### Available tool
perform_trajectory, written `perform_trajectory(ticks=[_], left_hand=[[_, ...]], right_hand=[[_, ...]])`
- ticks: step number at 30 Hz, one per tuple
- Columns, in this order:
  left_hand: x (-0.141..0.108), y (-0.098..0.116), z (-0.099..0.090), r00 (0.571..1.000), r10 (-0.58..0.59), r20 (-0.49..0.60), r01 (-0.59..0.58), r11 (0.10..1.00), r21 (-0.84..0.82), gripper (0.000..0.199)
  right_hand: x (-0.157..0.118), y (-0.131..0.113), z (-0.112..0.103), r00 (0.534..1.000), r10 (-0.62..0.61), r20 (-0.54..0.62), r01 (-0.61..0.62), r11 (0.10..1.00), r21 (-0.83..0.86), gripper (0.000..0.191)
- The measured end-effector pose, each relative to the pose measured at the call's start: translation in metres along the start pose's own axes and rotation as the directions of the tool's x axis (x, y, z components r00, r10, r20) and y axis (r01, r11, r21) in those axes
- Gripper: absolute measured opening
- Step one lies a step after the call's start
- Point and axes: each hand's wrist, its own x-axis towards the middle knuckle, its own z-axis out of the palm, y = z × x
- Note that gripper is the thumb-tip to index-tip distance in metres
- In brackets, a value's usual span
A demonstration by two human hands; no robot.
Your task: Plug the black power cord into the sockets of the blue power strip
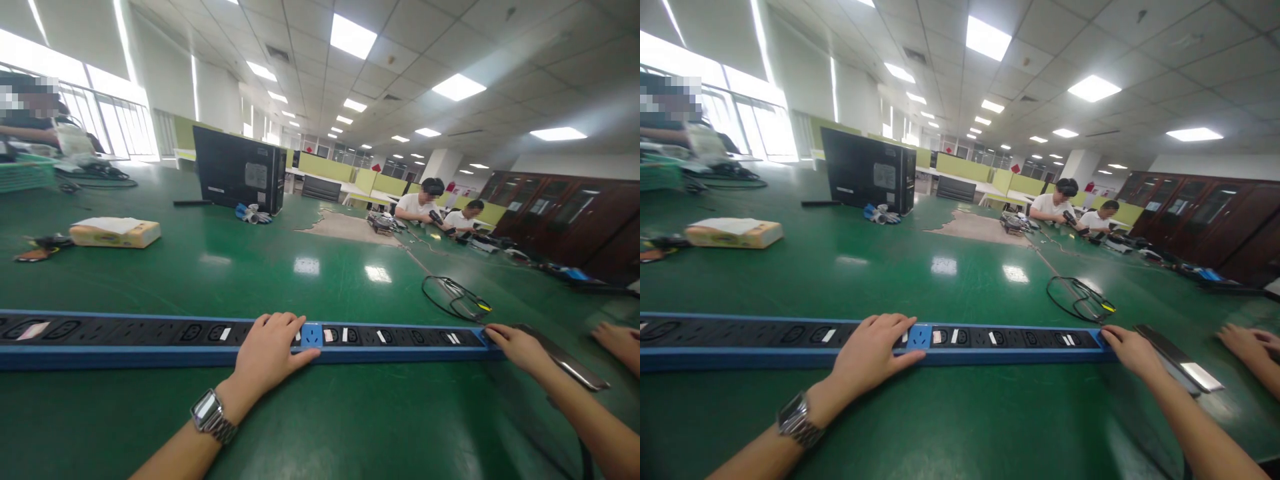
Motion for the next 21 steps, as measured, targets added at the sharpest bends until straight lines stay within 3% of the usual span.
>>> perform_trajectory(ticks=[9,14,17,21], left_hand=[[0.0,0.001,-0.002,1.0,-0.008,0.001,0.008,1.0,-0.005,0.058],[0.0,0.002,-0.003,1.0,-0.018,-0.004,0.018,1.0,-0.013,0.058],[0.001,0.002,-0.004,1.0,-0.026,0.012,0.027,1.0,-0.013,0.058],[0.002,0.001,-0.004,1.0,-0.021,0.013,0.021,1.0,-0.016,0.058]], right_hand=[[-0.01,-0.005,0.009,0.999,0.004,-0.033,-0.003,1.0,0.012,0.061],[-0.003,-0.01,0.005,1.0,-0.011,0.005,0.011,1.0,0.018,0.053],[0.003,-0.01,-0.015,0.999,0.036,-0.032,-0.035,0.999,0.004,0.051],[0.009,0.0,-0.061,0.978,0.123,-0.169,-0.127,0.992,-0.011,0.063]])
